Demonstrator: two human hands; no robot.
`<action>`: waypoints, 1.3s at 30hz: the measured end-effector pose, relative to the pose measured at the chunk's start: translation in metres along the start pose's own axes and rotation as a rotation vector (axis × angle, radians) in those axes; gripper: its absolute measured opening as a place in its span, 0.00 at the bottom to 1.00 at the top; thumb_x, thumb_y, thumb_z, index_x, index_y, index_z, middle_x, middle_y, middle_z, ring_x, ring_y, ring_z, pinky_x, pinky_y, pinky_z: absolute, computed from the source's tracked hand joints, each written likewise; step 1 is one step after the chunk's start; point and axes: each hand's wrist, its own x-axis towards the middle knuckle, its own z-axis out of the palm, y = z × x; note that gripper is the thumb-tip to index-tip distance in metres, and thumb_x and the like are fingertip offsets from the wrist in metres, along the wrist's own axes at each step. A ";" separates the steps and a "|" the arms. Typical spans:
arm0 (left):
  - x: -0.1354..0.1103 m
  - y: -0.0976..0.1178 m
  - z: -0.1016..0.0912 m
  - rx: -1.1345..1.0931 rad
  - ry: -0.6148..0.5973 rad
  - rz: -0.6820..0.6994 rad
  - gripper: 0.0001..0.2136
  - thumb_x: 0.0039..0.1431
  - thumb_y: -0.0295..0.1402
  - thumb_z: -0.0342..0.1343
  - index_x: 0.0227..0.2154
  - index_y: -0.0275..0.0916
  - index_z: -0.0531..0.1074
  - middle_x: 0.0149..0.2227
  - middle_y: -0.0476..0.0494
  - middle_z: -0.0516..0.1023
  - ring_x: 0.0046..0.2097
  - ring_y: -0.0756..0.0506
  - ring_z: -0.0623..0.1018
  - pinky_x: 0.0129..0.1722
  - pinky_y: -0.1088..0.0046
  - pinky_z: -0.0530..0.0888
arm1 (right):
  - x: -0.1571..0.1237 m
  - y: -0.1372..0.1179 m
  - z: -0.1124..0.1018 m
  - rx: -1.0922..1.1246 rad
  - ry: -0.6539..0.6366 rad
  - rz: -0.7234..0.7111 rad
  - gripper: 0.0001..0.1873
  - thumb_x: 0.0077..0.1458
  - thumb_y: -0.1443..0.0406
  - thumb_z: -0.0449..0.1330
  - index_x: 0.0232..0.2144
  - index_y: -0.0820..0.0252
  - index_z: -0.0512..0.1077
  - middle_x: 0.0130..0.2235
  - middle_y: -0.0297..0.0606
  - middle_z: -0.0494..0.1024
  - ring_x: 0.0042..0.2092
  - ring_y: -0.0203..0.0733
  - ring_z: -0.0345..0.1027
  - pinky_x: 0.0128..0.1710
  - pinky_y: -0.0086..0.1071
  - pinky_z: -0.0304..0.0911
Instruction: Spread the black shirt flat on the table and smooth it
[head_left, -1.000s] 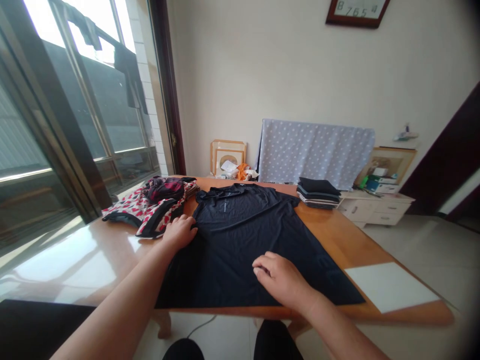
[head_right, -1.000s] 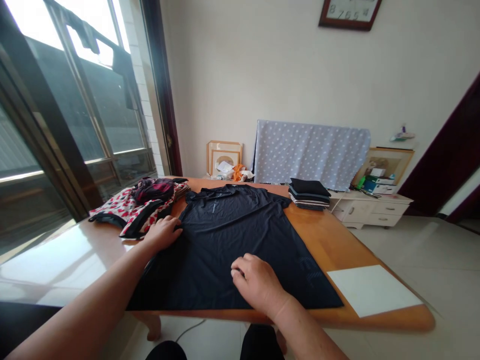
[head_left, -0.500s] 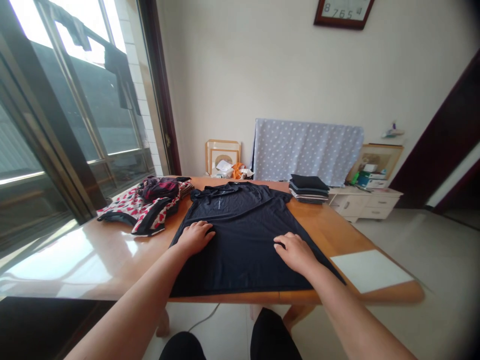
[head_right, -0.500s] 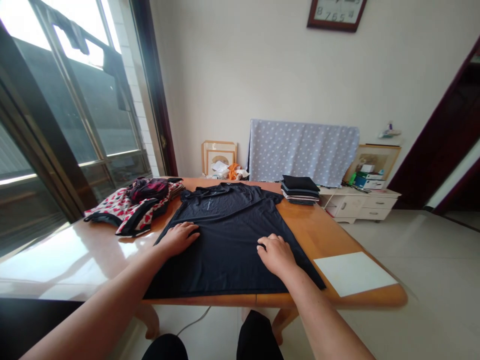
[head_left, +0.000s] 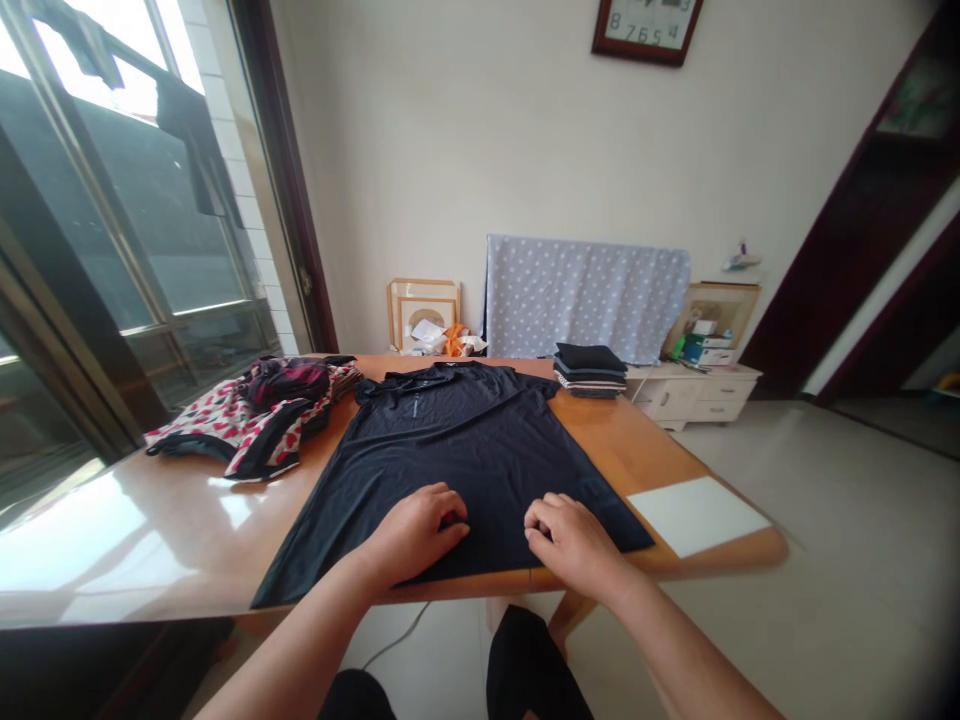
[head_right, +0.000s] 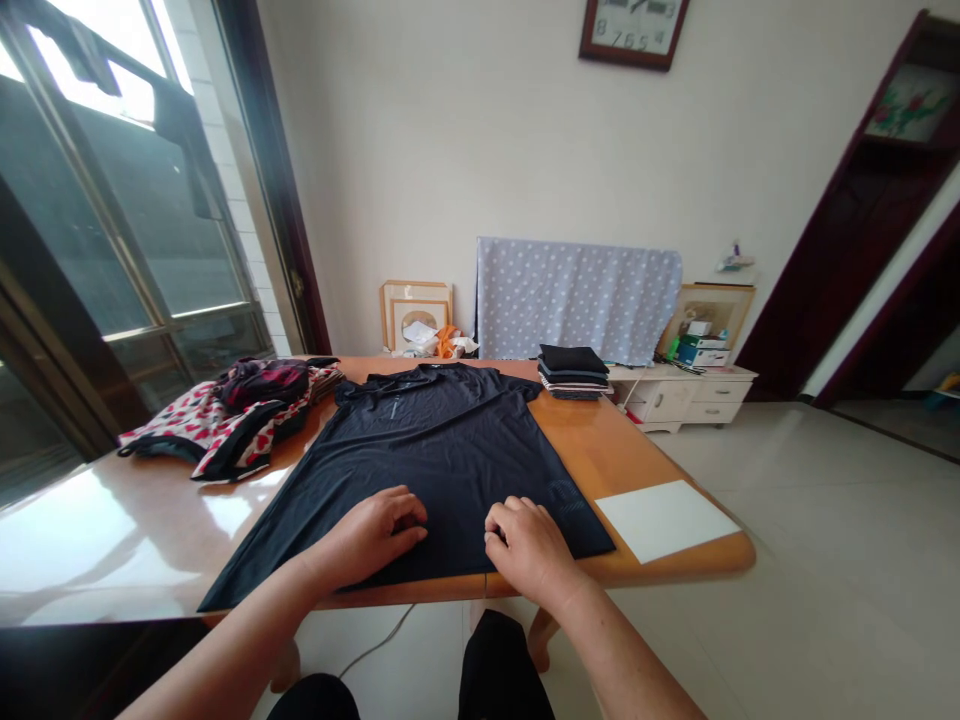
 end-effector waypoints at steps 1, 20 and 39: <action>-0.002 0.006 0.004 -0.017 -0.018 0.013 0.07 0.59 0.38 0.55 0.37 0.45 0.75 0.37 0.45 0.74 0.40 0.44 0.74 0.38 0.70 0.68 | -0.003 -0.001 0.000 0.001 0.011 0.001 0.06 0.58 0.65 0.57 0.34 0.55 0.75 0.34 0.33 0.73 0.41 0.39 0.66 0.43 0.31 0.56; -0.001 0.010 0.014 -0.085 -0.046 0.006 0.04 0.53 0.34 0.58 0.32 0.43 0.72 0.36 0.48 0.73 0.38 0.46 0.73 0.37 0.72 0.67 | -0.021 0.118 -0.032 -0.102 0.084 0.693 0.11 0.56 0.54 0.55 0.30 0.52 0.71 0.38 0.38 0.78 0.38 0.45 0.71 0.32 0.33 0.54; -0.108 -0.104 -0.068 0.268 0.420 -0.914 0.15 0.59 0.47 0.50 0.34 0.40 0.72 0.36 0.41 0.78 0.39 0.40 0.77 0.34 0.69 0.66 | -0.027 0.148 -0.012 0.002 0.050 0.552 0.12 0.51 0.56 0.58 0.22 0.54 0.65 0.22 0.34 0.70 0.29 0.43 0.67 0.30 0.31 0.52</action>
